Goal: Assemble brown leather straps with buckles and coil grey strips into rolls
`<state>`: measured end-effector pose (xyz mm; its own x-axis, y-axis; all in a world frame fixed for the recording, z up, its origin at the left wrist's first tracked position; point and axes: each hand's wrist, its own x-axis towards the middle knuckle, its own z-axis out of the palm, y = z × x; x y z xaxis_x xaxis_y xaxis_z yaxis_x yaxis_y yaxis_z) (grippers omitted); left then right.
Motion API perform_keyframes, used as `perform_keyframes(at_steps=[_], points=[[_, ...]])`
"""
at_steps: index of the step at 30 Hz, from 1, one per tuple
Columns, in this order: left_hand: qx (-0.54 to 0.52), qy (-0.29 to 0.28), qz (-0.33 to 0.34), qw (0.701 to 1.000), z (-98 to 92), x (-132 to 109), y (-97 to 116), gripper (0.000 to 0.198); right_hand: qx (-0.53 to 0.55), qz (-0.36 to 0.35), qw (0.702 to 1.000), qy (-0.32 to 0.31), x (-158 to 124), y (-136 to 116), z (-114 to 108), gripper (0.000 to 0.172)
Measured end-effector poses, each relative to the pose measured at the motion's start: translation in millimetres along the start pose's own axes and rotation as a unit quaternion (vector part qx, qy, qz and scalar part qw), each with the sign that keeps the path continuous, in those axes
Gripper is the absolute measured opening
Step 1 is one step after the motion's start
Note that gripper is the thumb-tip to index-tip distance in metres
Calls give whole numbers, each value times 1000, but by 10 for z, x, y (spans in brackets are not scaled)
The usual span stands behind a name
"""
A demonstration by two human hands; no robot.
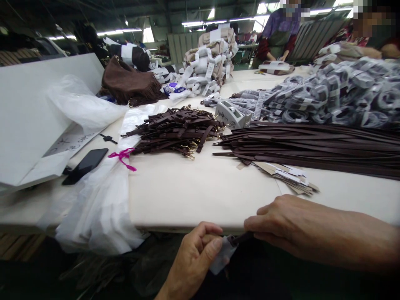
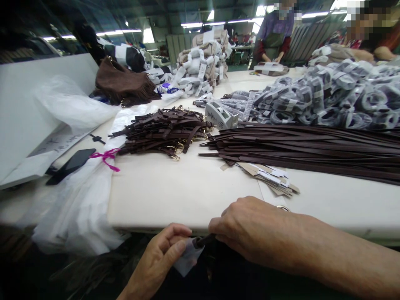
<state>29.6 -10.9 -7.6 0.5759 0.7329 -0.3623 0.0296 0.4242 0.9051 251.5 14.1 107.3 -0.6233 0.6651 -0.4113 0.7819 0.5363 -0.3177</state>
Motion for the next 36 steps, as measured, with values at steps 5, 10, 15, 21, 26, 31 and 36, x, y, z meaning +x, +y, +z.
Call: perform_keyframes(at_steps=[5,10,15,21,26,31,36], points=[[170,66,74,980,34,-20,3,26,-39,-27,999,-1,77,-43,112,18],[257,69,209,941,146,15,11,18,-41,-21,999,18,214,-138,250,12],[273,116,214,931,167,7,-58,16,160,4,987,29,212,-17,172,10],[282,121,197,931,129,4,-21,17,241,-33,969,33,197,167,249,11],[277,85,203,935,189,31,34,17,232,-4,972,45,203,37,349,8],[280,91,231,928,222,46,38,16,259,17,964,57,218,-45,393,9],[323,164,255,897,89,-4,21,11,329,-27,944,-20,211,323,493,26]])
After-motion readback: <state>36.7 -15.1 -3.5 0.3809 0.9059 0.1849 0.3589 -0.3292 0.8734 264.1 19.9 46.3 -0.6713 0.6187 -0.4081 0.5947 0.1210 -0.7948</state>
